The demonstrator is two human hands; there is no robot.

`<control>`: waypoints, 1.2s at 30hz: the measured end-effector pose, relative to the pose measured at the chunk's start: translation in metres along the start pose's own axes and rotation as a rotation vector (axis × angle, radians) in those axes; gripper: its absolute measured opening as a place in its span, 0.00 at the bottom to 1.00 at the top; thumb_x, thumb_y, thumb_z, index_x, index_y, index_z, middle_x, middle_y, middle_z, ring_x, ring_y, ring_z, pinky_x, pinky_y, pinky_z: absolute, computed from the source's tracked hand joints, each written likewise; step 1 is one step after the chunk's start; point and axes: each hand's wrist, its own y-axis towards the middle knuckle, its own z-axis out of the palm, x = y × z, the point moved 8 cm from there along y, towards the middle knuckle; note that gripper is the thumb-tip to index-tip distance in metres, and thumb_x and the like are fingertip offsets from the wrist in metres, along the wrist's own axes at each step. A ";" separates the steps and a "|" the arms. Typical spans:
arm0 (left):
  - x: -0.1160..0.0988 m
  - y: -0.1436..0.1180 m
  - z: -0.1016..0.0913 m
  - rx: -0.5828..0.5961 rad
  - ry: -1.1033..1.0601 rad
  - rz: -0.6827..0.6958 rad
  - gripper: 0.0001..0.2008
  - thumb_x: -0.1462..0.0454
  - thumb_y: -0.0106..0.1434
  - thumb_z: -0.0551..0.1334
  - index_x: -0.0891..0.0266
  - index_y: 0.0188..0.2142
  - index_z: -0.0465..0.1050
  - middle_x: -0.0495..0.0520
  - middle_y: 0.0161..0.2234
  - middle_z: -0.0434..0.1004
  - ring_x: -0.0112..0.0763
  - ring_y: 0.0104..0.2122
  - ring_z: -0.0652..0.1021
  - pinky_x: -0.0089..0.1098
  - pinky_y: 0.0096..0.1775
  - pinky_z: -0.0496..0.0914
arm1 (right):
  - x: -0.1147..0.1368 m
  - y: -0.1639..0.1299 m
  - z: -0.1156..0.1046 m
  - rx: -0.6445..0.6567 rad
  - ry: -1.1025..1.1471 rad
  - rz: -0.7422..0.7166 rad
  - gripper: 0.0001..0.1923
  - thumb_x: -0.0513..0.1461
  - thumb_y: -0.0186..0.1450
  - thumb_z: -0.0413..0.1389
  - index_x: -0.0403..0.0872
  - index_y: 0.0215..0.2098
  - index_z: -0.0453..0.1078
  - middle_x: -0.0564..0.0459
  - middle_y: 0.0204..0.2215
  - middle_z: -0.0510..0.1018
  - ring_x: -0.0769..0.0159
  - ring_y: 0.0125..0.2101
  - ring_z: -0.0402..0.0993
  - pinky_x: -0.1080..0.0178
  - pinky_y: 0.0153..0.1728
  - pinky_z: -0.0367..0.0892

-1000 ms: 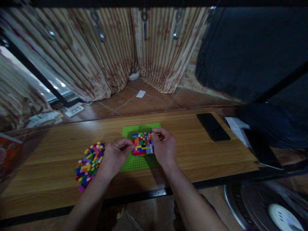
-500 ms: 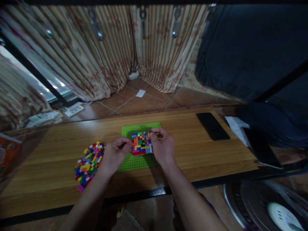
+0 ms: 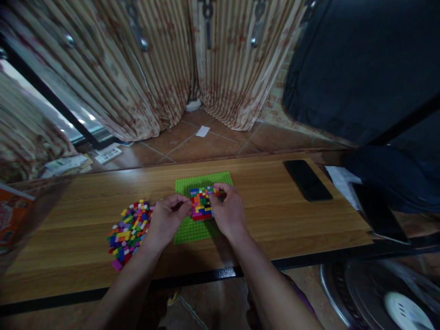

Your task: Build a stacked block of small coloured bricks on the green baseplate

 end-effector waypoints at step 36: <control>0.013 -0.009 0.027 0.075 -0.046 -0.258 0.13 0.59 0.65 0.59 0.64 0.45 0.73 0.47 0.24 0.73 0.24 0.16 0.73 0.24 0.18 0.65 | -0.016 0.019 -0.003 0.166 -0.063 -0.085 0.19 0.48 0.62 0.52 0.48 0.41 0.79 0.46 0.41 0.83 0.56 0.41 0.78 0.54 0.44 0.71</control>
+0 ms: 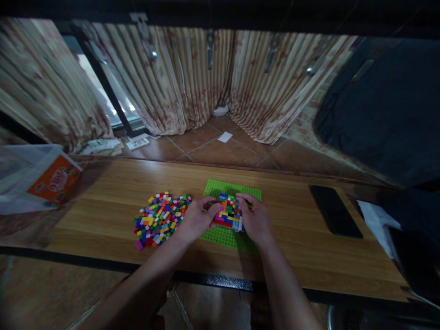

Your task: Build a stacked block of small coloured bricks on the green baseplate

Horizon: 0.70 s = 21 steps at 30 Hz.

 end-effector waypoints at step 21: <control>-0.006 0.000 0.003 -0.045 -0.563 0.045 0.13 0.60 0.60 0.66 0.65 0.42 0.73 0.61 0.45 0.78 0.37 0.45 0.79 0.35 0.47 0.73 | -0.003 -0.018 -0.011 -0.080 -0.281 0.098 0.29 0.54 0.64 0.48 0.43 0.52 0.73 0.40 0.41 0.80 0.54 0.35 0.77 0.54 0.38 0.69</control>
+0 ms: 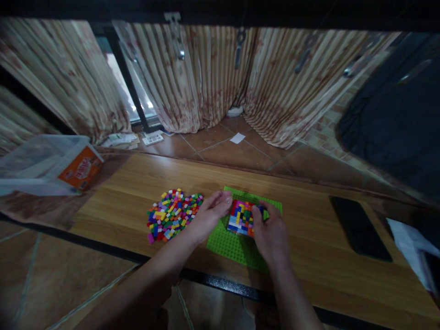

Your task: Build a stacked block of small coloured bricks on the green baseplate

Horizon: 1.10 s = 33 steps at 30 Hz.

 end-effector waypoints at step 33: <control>-0.068 -0.001 -0.053 0.078 0.968 0.310 0.05 0.67 0.60 0.56 0.60 0.30 0.70 0.47 0.23 0.73 0.28 0.22 0.73 0.26 0.27 0.64 | 0.025 0.006 0.004 -0.067 0.101 -0.149 0.22 0.50 0.65 0.49 0.44 0.44 0.76 0.42 0.42 0.79 0.56 0.38 0.75 0.52 0.44 0.68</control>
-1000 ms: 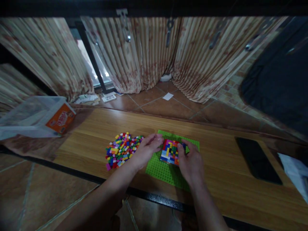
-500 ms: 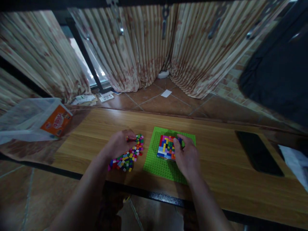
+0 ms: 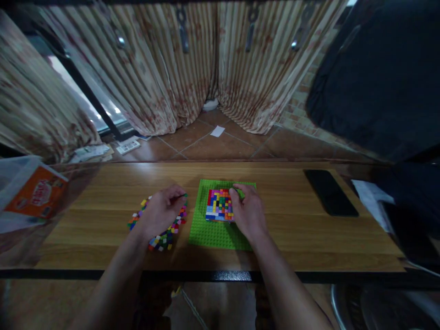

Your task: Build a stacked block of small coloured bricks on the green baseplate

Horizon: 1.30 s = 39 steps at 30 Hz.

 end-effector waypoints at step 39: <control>-0.064 -0.001 0.068 0.207 0.301 0.300 0.05 0.67 0.65 0.58 0.63 0.33 0.72 0.50 0.28 0.74 0.28 0.27 0.73 0.29 0.32 0.64 | 0.013 -0.003 -0.013 -0.060 0.199 -0.140 0.10 0.41 0.65 0.54 0.48 0.40 0.77 0.46 0.41 0.78 0.60 0.39 0.76 0.57 0.39 0.71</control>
